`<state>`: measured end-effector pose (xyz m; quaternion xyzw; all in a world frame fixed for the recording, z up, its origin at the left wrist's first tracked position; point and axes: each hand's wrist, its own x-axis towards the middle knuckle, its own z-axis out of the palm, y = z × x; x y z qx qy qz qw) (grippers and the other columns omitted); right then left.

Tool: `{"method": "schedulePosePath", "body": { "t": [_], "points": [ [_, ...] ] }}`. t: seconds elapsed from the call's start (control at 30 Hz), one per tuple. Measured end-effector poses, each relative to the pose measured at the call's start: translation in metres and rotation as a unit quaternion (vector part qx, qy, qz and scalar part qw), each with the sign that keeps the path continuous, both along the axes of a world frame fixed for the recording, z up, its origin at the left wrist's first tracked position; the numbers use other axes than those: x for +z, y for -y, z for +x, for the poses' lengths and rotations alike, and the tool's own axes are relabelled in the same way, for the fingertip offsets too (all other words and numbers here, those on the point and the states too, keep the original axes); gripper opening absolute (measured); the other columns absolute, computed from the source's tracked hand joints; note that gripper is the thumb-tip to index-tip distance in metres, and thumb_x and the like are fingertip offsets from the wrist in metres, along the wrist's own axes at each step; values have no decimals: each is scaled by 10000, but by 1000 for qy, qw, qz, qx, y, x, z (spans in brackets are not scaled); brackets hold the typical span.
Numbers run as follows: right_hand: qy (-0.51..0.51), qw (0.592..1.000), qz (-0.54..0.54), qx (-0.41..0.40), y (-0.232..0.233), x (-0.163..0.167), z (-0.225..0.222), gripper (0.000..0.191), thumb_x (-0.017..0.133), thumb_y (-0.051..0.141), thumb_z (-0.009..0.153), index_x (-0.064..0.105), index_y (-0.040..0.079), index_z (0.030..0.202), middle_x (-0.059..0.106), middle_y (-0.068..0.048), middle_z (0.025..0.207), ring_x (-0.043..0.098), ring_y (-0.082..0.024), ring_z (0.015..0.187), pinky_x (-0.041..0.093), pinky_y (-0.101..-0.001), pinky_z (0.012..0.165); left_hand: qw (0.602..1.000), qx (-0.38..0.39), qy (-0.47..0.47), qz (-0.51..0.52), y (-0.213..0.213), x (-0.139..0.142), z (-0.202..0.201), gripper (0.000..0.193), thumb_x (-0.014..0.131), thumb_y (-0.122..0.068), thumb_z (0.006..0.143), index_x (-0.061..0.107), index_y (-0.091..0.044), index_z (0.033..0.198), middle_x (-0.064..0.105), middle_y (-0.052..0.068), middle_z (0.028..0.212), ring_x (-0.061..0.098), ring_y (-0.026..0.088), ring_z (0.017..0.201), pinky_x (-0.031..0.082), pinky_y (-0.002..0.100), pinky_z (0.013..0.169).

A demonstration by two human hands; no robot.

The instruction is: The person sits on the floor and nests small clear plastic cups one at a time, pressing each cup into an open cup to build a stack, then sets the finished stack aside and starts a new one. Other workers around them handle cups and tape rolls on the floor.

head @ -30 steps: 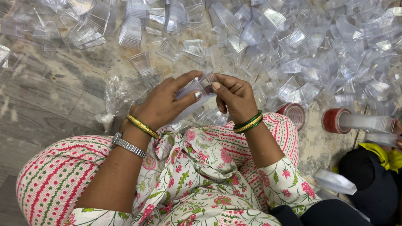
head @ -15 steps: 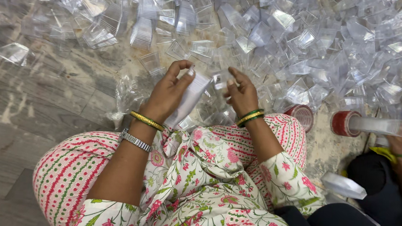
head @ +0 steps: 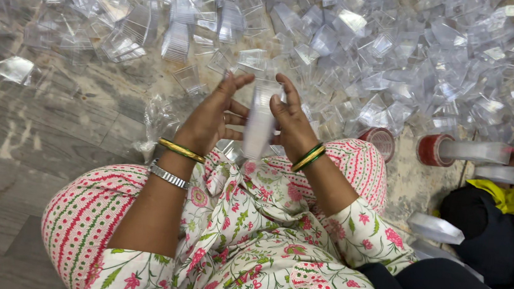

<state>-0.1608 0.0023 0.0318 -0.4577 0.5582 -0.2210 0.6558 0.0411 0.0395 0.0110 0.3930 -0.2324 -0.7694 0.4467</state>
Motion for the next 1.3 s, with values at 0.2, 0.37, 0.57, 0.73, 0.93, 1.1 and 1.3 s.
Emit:
{"method": "schedulePosePath", "body": {
  "t": [0.2, 0.37, 0.57, 0.73, 0.93, 1.1, 1.3],
  "points": [
    [344, 935, 88, -13, -6, 7, -48, 571, 487, 438, 1090, 353, 174, 1577, 562, -175, 1395, 645, -323, 1154, 594, -508, 929, 995, 98, -4, 5, 1, 4, 7, 830, 389, -739, 875, 522, -136, 1430, 675, 112, 935, 706, 236, 780, 622, 394, 683],
    [444, 889, 110, 4, -20, 28, -78, 563, 481, 423, 1110, 364, 145, 1585, 559, -261, 1429, 648, -374, 1204, 601, -493, 947, 971, 220, 94, 30, -2, -9, 11, 752, 451, -690, 937, 621, -66, 1321, 666, 84, 920, 675, 193, 757, 593, 353, 663],
    [425, 903, 43, 34, -31, 81, -151, 660, 506, 338, 1126, 287, 117, 1709, 541, -311, 1445, 659, -435, 1187, 598, -505, 945, 970, 224, 87, 33, -4, -14, 11, 692, 465, -650, 955, 629, -69, 1291, 668, 69, 916, 672, 189, 753, 587, 345, 664],
    [414, 910, 15, -26, -54, 94, -188, 733, 526, 251, 1036, 237, 101, 1692, 557, -288, 1460, 638, -420, 1226, 565, -558, 1011, 971, 204, 120, 20, -10, -22, 8, 619, 509, -594, 968, 623, -87, 1305, 668, 58, 935, 672, 193, 770, 587, 349, 700],
    [362, 929, -48, -58, -67, 70, -142, 690, 553, 147, 1007, 300, 82, 1646, 572, -207, 1427, 624, -311, 1244, 519, -431, 1078, 989, 59, 137, 22, -21, -18, -13, 592, 473, -562, 1001, 621, -75, 1302, 683, 120, 983, 671, 228, 856, 571, 378, 802],
    [341, 935, -77, -59, -73, 43, -91, 582, 592, 84, 969, 372, 98, 1507, 583, -126, 1342, 594, -232, 1218, 481, -385, 1073, 992, -116, -48, -1, -48, -11, -71, 709, 387, -643, 951, 509, -139, 1433, 688, 161, 1112, 711, 272, 964, 599, 428, 861],
    [337, 936, -94, -22, -79, 12, -67, 426, 601, 39, 995, 468, 88, 1397, 567, -80, 1363, 542, -197, 1289, 427, -375, 1145, 980, -60, -180, 55, -56, -13, -97, 714, 390, -673, 961, 540, -90, 1344, 672, 89, 1107, 684, 224, 919, 600, 421, 767]
  ]
}}
